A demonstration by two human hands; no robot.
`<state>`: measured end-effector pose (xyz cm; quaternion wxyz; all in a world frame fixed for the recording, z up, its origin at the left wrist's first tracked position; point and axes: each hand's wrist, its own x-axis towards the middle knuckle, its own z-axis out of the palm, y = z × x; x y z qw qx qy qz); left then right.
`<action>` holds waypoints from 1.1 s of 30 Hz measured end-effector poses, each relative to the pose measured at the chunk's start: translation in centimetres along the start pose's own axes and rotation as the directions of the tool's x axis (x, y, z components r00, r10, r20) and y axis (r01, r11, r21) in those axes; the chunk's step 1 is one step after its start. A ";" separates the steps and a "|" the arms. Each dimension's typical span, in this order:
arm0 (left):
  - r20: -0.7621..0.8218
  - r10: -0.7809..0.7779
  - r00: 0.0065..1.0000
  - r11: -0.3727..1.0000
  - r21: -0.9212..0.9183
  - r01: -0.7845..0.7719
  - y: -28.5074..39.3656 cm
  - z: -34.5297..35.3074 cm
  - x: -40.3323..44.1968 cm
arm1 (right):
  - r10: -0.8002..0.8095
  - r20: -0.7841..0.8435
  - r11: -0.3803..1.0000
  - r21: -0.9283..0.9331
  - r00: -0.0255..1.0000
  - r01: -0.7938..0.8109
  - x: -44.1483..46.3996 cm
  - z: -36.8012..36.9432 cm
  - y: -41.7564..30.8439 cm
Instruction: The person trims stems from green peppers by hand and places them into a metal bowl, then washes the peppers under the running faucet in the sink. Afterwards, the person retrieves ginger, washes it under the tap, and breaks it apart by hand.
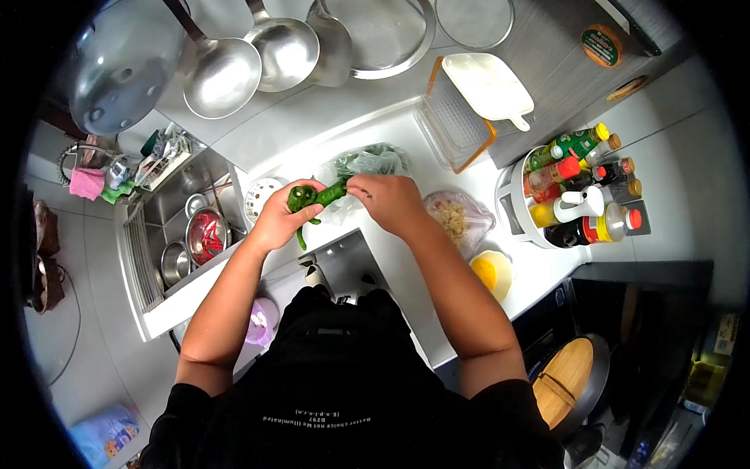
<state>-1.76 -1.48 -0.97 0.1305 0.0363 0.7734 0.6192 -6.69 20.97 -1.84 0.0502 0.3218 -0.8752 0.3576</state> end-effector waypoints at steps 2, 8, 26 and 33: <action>-0.008 -0.013 1.000 0.995 0.102 0.014 0.0 -0.2 -0.2 | -0.013 0.028 1.000 -0.019 1.000 0.014 0.1 -0.2 -0.7; -0.058 0.066 0.996 0.956 0.291 -0.046 1.2 0.8 -0.9 | 0.023 0.099 1.000 0.017 0.995 -0.025 0.3 0.4 -2.3; -0.330 -0.133 0.934 0.809 -0.580 -0.090 -3.4 -1.6 -1.4 | 0.404 0.237 0.082 0.953 0.884 -0.293 1.3 2.1 -2.4; -0.381 -0.165 0.910 0.842 -0.535 -0.071 -3.3 -2.3 -1.3 | 0.480 0.197 0.158 0.939 0.855 -0.306 3.9 2.1 -2.9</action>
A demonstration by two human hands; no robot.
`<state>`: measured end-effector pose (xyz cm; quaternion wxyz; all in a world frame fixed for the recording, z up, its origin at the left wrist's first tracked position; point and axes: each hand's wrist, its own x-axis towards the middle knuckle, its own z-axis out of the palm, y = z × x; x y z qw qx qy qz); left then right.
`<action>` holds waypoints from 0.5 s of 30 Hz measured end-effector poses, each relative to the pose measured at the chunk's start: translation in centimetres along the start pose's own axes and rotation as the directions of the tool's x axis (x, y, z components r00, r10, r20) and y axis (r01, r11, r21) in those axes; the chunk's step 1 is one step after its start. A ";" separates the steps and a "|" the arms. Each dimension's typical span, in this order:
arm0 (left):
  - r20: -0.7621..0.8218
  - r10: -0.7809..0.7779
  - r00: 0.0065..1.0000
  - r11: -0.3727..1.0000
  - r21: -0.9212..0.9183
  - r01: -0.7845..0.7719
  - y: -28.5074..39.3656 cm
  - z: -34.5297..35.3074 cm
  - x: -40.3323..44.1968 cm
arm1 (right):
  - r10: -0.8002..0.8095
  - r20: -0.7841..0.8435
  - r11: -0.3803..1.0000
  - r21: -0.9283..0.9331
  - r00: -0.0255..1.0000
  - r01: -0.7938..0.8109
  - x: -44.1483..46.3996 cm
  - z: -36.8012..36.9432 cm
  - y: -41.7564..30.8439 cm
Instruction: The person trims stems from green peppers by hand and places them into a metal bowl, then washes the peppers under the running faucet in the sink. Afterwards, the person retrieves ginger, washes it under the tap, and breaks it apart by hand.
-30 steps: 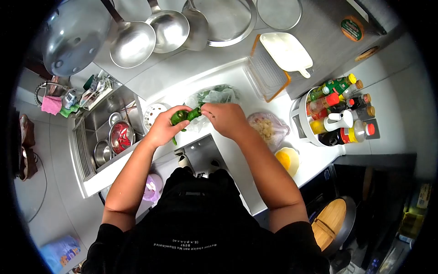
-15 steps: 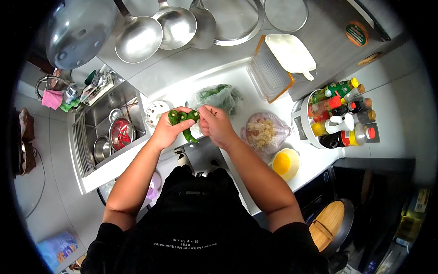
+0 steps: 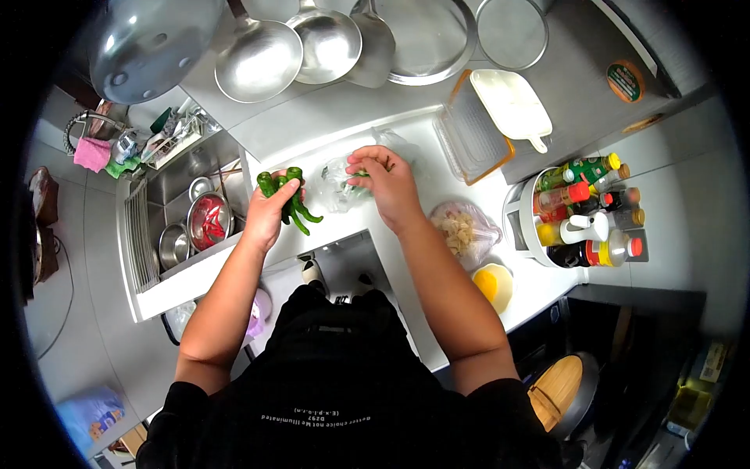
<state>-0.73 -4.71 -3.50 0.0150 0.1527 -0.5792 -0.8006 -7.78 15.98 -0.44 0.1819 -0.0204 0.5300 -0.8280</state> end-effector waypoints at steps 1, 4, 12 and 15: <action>0.005 0.005 1.000 1.000 0.008 -0.005 0.0 0.1 0.0 | -0.004 -0.032 1.000 -0.007 0.999 0.004 0.3 0.1 0.2; 0.009 0.006 1.000 1.000 0.020 -0.006 -0.5 0.0 0.1 | -0.049 -0.016 0.991 -0.129 0.999 0.046 0.8 0.0 0.5; -0.008 -0.066 0.998 0.975 0.211 0.066 -2.5 0.1 1.0 | -0.036 -0.097 0.734 -0.678 0.995 -0.039 3.8 0.8 2.6; 0.042 -0.091 0.995 0.943 0.323 0.073 -2.9 0.3 1.3 | 0.045 -0.157 0.557 -0.816 0.987 -0.155 4.1 -3.7 5.0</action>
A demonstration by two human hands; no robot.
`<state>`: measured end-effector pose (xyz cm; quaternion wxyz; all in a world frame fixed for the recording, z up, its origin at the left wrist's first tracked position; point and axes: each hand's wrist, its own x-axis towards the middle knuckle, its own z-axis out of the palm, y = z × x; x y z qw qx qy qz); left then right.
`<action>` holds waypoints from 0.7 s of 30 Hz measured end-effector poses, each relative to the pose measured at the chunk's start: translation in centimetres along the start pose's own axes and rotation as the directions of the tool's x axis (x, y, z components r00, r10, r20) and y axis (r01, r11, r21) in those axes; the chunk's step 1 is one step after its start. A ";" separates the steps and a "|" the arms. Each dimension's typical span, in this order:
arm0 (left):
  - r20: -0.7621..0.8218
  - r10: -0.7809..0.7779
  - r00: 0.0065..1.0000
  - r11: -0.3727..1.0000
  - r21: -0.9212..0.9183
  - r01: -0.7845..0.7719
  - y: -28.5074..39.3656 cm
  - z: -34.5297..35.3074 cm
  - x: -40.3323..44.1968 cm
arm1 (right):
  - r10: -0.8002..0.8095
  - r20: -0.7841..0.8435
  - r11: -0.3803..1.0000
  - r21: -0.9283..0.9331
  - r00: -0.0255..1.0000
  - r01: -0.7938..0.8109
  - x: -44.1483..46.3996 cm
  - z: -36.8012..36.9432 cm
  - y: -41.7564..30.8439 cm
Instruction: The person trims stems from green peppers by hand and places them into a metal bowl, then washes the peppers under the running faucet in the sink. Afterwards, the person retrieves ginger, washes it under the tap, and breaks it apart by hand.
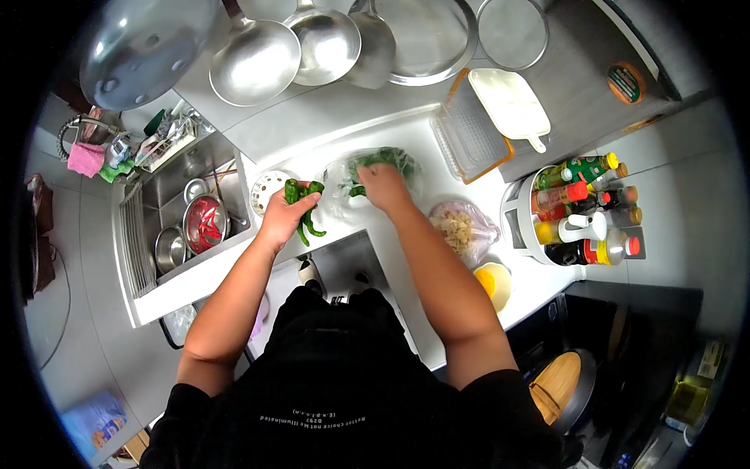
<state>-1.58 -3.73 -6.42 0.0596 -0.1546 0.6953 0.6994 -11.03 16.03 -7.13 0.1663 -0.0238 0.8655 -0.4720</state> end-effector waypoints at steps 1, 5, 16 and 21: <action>0.009 0.005 1.000 1.000 0.026 -0.005 0.5 0.1 -0.1 | 0.084 0.058 0.996 0.004 0.995 -0.084 -0.5 -0.7 1.8; 0.016 0.025 1.000 0.999 0.039 -0.025 0.7 0.1 -0.1 | 0.224 0.385 0.771 0.492 0.895 -0.404 -5.1 -5.9 0.6; 0.183 -0.047 0.982 0.949 0.315 -0.013 -1.0 2.3 3.6 | 0.070 0.099 0.963 0.253 0.993 -0.093 -9.0 -14.1 -9.7; 0.165 -0.055 0.985 0.843 0.537 -0.042 -1.8 2.0 3.1 | -0.040 0.076 0.998 0.041 0.996 0.037 -8.4 -15.0 -9.3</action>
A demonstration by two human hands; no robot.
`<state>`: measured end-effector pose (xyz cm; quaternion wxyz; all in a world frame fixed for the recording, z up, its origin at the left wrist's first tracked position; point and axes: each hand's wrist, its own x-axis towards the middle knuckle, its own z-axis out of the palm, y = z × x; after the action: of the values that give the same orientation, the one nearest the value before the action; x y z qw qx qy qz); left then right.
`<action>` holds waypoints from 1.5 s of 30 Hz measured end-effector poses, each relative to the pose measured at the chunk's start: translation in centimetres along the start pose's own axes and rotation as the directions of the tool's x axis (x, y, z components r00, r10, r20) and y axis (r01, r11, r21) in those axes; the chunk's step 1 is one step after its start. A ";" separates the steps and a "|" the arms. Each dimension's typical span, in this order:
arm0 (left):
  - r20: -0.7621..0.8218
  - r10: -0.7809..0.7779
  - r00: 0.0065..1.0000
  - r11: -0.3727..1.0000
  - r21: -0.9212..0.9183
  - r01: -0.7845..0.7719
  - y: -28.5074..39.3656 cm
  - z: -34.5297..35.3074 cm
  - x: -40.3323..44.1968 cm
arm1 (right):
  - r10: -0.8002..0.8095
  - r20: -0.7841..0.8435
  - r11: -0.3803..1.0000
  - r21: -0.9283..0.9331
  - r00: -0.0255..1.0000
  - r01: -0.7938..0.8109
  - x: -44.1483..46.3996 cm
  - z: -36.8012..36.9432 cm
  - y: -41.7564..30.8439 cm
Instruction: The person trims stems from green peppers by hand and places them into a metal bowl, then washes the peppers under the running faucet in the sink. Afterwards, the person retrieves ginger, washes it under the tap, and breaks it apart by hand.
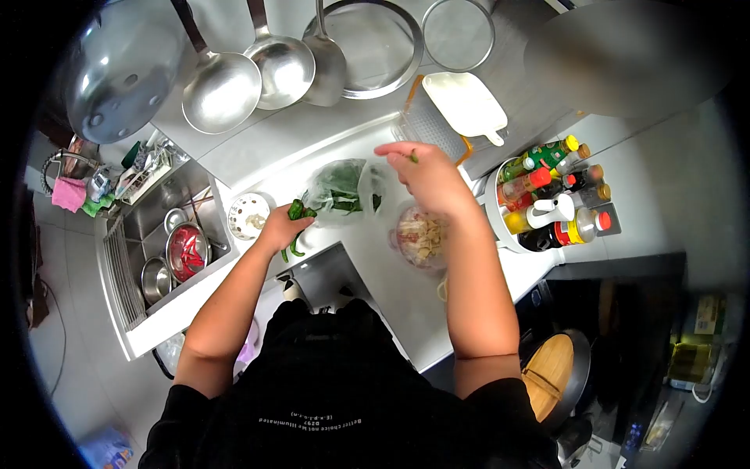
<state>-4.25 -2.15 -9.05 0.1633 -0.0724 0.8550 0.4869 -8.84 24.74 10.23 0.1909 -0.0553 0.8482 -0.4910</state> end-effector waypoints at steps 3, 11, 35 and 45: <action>-0.011 0.011 1.000 1.000 -0.019 -0.011 -0.2 -0.1 -1.1 | -0.034 0.054 0.991 0.128 0.998 0.027 0.1 0.0 -0.5; -0.063 -0.011 0.998 0.999 0.036 0.013 -1.0 1.1 -2.1 | -0.115 0.066 0.846 -0.517 0.991 0.132 10.0 16.2 12.5; -0.224 0.308 0.925 0.731 -0.566 -0.381 7.3 -3.4 -4.6 | -0.488 -0.422 0.849 -0.028 0.764 0.527 4.0 9.3 4.7; -0.195 0.215 0.957 0.556 -0.781 -0.284 3.0 -8.2 -9.6 | -0.638 -0.143 0.745 0.138 0.757 0.653 2.8 18.2 -1.0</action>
<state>2.16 -7.91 0.59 0.0094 -0.0349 0.5512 0.8336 -4.64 8.67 2.27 -0.0233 -0.3066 0.7363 -0.6027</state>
